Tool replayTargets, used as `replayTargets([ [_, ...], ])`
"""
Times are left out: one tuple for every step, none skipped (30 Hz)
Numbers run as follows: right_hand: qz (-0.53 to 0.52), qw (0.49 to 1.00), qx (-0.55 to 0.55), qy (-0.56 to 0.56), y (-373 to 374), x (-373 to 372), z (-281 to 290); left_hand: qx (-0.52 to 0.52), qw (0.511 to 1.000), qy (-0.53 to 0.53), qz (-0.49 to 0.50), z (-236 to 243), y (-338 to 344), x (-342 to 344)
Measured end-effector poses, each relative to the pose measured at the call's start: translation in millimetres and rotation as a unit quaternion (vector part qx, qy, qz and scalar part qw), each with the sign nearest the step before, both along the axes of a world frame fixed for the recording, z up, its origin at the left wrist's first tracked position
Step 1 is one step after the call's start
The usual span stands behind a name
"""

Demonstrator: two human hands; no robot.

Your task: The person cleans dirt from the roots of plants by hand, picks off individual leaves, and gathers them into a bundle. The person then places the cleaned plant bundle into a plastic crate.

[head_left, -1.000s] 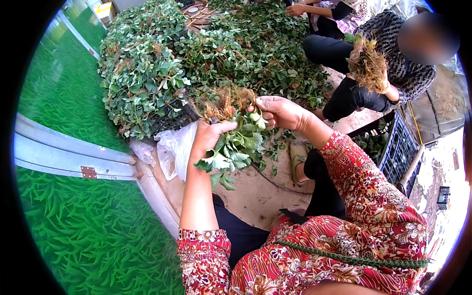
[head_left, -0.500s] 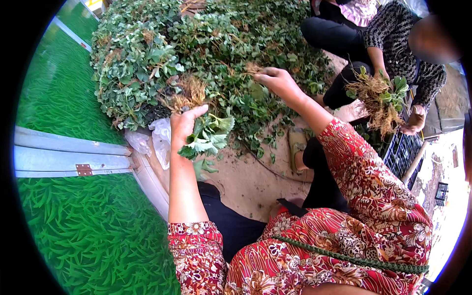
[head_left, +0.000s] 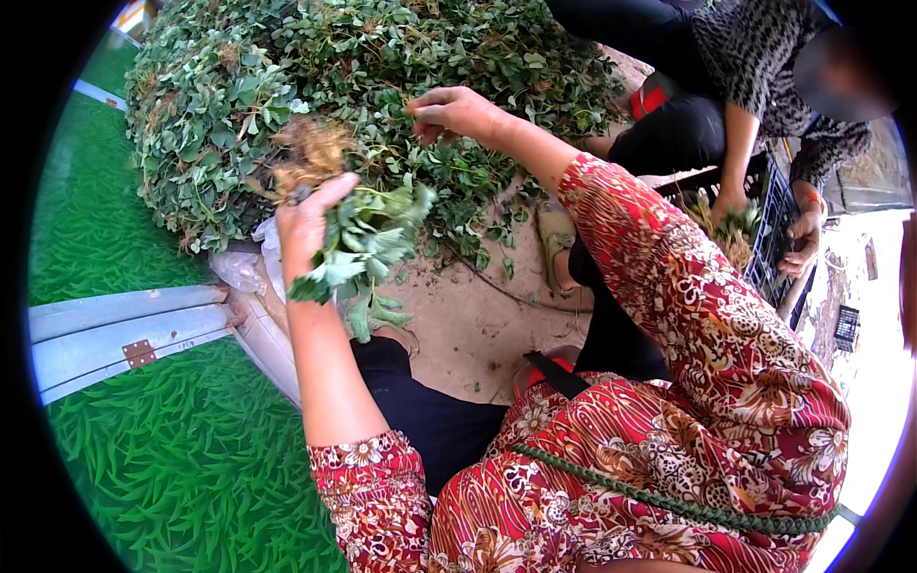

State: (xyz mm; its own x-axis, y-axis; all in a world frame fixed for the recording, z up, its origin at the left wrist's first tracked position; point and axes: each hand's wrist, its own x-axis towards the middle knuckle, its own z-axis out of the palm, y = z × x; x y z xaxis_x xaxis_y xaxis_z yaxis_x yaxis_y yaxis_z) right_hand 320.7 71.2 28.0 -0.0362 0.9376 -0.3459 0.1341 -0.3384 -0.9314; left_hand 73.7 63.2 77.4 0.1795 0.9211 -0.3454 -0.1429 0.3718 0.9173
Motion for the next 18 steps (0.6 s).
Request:
replayTargets([
  [-0.029, 0.996, -0.001, -0.085, 13.8, 13.8, -34.0, -0.033, 0.998, -0.032, 0.033, 7.3, 2.0, -10.5],
  [-0.02, 0.983, 0.007, -0.182, 25.7, 29.6, -75.7, -0.051, 0.996, -0.053, 0.058, 6.7, 5.2, -22.7],
  [-0.02, 0.955, 0.012, -0.295, 27.6, 65.9, -112.5, -0.074, 0.99, -0.092, 0.073, 1.0, 9.3, -21.8],
  [-0.017, 0.942, -0.012, -0.336, 22.6, 94.5, -147.8, -0.093, 0.987, -0.114, 0.065, 0.2, 10.5, -23.6],
  [-0.01, 0.928, -0.034, -0.37, 21.0, 108.5, -171.5, -0.111, 0.983, -0.13, 0.063, -2.2, 12.0, -30.4],
  [-0.044, 0.913, -0.094, -0.394, 16.1, 91.9, -184.8, -0.116, 0.982, -0.13, 0.066, -3.3, 11.8, -44.5],
  [-0.076, 0.893, -0.151, -0.417, 2.8, 62.8, -195.3, -0.115, 0.983, -0.104, 0.102, 1.7, 8.5, -56.8],
  [-0.019, 0.887, -0.179, -0.424, -10.2, 45.4, -200.5, -0.096, 0.982, -0.098, 0.126, -1.7, 6.6, -62.3],
  [0.036, 0.879, -0.205, -0.43, -21.7, 27.9, -202.8, -0.074, 0.982, -0.09, 0.149, -1.2, 7.1, -65.0],
  [0.103, 0.87, -0.193, -0.442, -33.8, 8.9, -205.6, -0.098, 0.978, -0.099, 0.152, 1.4, 7.8, -64.9],
  [0.17, 0.858, -0.181, -0.449, -48.7, -19.4, -206.7, -0.099, 0.983, -0.075, 0.133, 0.0, 10.5, -73.4],
  [0.237, 0.837, -0.134, -0.475, -66.2, -51.8, -206.1, -0.099, 0.981, -0.095, 0.134, 1.4, 10.7, -74.4],
  [0.297, 0.806, -0.085, -0.504, -83.7, -77.4, -205.3, -0.097, 0.979, -0.123, 0.131, 2.2, 12.8, -70.3],
  [0.328, 0.777, -0.051, -0.535, -103.4, -85.8, -217.6, -0.093, 0.975, -0.164, 0.117, 2.9, 18.0, -57.7],
  [0.36, 0.748, -0.011, -0.557, -123.4, -99.2, -229.3, -0.087, 0.971, -0.196, 0.107, 10.6, 20.8, -49.6],
  [0.358, 0.762, -0.006, -0.54, -144.7, -114.9, -232.0, -0.043, 0.97, -0.213, 0.107, 13.4, 18.0, -46.9],
  [0.356, 0.775, 0.001, -0.522, -164.5, -130.0, -232.1, -0.045, 0.968, -0.226, 0.097, 12.0, 20.6, -52.8],
  [0.343, 0.789, 0.019, -0.51, -186.2, -141.5, -233.0, 0.016, 0.973, -0.198, 0.119, 12.0, 14.0, -50.6],
])
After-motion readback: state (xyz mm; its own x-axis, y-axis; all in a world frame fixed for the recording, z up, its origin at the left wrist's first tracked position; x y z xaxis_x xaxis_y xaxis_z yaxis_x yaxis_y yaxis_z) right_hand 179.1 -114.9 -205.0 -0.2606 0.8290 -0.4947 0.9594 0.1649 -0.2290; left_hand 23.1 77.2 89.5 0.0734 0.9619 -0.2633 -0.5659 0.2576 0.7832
